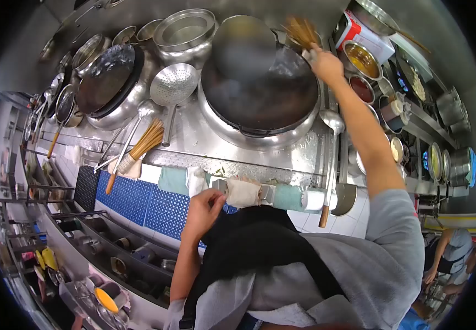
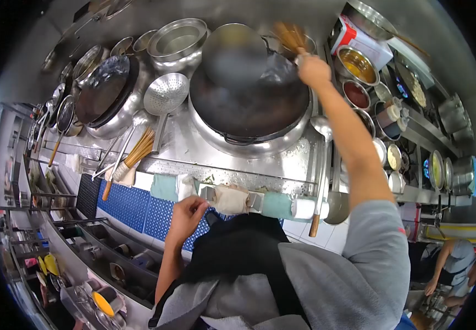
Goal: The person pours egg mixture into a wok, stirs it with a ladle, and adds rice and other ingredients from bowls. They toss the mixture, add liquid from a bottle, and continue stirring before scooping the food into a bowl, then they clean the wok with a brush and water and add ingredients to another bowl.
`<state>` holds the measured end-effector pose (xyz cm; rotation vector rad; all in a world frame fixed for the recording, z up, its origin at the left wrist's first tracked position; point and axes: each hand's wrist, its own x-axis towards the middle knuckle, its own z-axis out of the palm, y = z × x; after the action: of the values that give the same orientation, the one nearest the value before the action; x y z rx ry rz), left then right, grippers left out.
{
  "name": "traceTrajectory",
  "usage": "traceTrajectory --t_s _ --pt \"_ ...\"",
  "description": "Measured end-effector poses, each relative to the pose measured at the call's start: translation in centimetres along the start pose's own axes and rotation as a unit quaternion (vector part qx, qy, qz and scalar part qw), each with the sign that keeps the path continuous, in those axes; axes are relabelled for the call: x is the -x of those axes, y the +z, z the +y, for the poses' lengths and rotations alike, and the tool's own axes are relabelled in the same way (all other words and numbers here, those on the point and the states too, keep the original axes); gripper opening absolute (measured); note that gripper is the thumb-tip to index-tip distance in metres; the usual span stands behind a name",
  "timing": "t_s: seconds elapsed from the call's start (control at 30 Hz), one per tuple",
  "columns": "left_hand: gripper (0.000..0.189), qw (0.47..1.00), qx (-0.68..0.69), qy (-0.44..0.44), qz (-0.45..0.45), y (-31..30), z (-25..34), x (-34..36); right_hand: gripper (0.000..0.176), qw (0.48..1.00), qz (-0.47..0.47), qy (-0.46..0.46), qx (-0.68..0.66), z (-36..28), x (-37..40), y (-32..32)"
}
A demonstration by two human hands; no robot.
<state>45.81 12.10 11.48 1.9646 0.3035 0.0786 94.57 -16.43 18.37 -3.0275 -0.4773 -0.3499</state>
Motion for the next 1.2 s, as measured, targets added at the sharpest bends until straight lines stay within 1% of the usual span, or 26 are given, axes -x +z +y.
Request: traceTrajectory --t_s 0.03,0.07,0.1,0.13,0.17,0.23,0.27,0.33,0.37,0.4,0.43,0.53,0.6,0.63,0.67,0.8,0.83,0.87,0.9,0.97,1.0,1.03,1.1,1.13,1.17,1.2 --pt "0.015 0.999 -0.001 0.028 -0.018 0.9 0.6 -1.2 0.046 0.999 -0.035 0.013 0.013 -1.9 0.0 1.1" --pt "0.015 0.999 -0.003 0.041 -0.036 1.7 1.7 -2.3 0.045 0.977 -0.21 0.016 0.008 -4.3 1.2 1.6" --pt "0.015 0.997 -0.006 0.054 -0.053 2.3 3.0 -3.2 0.054 0.963 -0.235 -0.115 0.068 -6.3 3.5 3.1" --pt "0.015 0.995 -0.007 0.067 -0.069 2.6 3.9 -4.0 0.062 0.929 -0.345 -0.071 -0.11 -9.6 7.5 -0.4" --pt "0.015 0.995 0.003 0.085 -0.058 2.7 4.3 -4.7 0.074 0.912 -0.296 -0.211 -0.187 -10.0 9.7 2.3" --pt "0.015 0.992 0.024 0.117 -0.03 2.7 4.8 -5.9 0.072 0.831 -0.417 -0.181 -0.32 -11.1 14.4 -4.0" --pt "0.013 0.988 -0.003 0.151 -0.008 2.4 5.0 -6.8 0.072 0.857 -0.25 -0.364 -0.264 -7.8 14.7 -2.1" --pt "0.012 0.974 -0.059 0.217 0.023 2.2 5.4 -8.9 0.071 0.827 -0.488 -0.104 -0.261 -2.5 12.1 -6.4" --pt "0.012 0.964 -0.085 0.249 0.039 2.6 5.7 -9.8 0.07 0.889 -0.411 -0.181 -0.089 2.0 8.8 -3.9" --pt "0.014 0.953 -0.14 0.26 0.068 3.5 6.4 -11.0 0.067 0.909 -0.416 0.016 -0.03 0.5 7.3 -9.5" --pt "0.016 0.937 -0.195 0.271 0.099 4.9 7.4 -12.3 0.061 0.965 -0.232 -0.095 0.077 3.9 3.9 -6.6" --pt "0.019 0.928 -0.292 0.225 0.057 9.7 5.5 -15.8 0.041 0.997 0.041 0.003 0.06 -0.1 0.3 -1.0" --pt "0.02 0.925 -0.325 0.196 0.021 12.3 3.4 -17.4 0.034 0.989 -0.103 -0.09 0.05 -3.2 1.0 5.1" --pt "0.021 0.929 -0.308 0.204 0.021 12.1 3.6 -17.9 0.048 0.967 -0.201 -0.137 0.072 -7.2 5.1 1.1" --pt "0.022 0.933 -0.291 0.209 0.018 11.6 3.5 -17.8 0.06 0.943 -0.27 -0.112 -0.159 -8.8 7.7 2.5" --pt "0.02 0.945 -0.228 0.232 0.041 9.6 3.8 -17.8 0.074 0.861 -0.181 -0.344 -0.328 -7.2 11.7 4.2" --pt "0.019 0.947 -0.217 0.236 0.034 9.3 3.9 -17.3 0.071 0.881 -0.294 -0.257 -0.266 -5.0 9.9 3.1" --pt "0.018 0.948 -0.215 0.234 0.02 9.4 3.6 -16.9 0.065 0.922 -0.261 -0.236 -0.16 -3.0 8.4 2.7" --pt "0.018 0.947 -0.213 0.24 0.016 9.5 3.6 -17.3 0.065 0.969 -0.228 -0.063 -0.074 -2.7 7.2 2.3" --pt "0.018 0.945 -0.212 0.25 0.017 9.3 3.7 -18.1 0.067 0.992 -0.119 0.023 -0.032 -4.1 6.7 5.1" --pt "0.018 0.944 -0.212 0.252 0.02 9.6 3.7 -18.1 0.063 0.969 -0.224 -0.097 0.033 -6.5 6.2 6.1" --pt "0.019 0.943 -0.217 0.252 0.02 9.6 3.6 -17.9 0.053 0.955 -0.239 -0.159 -0.07 -9.0 8.4 3.8" --pt "0.019 0.941 -0.242 0.235 0.014 9.3 3.9 -18.0 0.052 0.874 -0.154 -0.295 -0.353 -8.9 5.5 8.1" --pt "0.019 0.942 -0.243 0.232 0.021 9.5 3.8 -18.0 0.058 0.957 -0.165 -0.161 -0.178 -9.8 2.2 9.1" --pt "0.019 0.944 -0.241 0.223 0.023 10.0 3.6 -17.4 0.068 0.972 -0.077 0.02 -0.219 -11.0 1.0 10.0" --pt "0.021 0.943 -0.259 0.209 0.013 10.1 3.7 -17.3 0.066 0.969 -0.067 0.037 -0.236 -12.5 1.2 10.7"
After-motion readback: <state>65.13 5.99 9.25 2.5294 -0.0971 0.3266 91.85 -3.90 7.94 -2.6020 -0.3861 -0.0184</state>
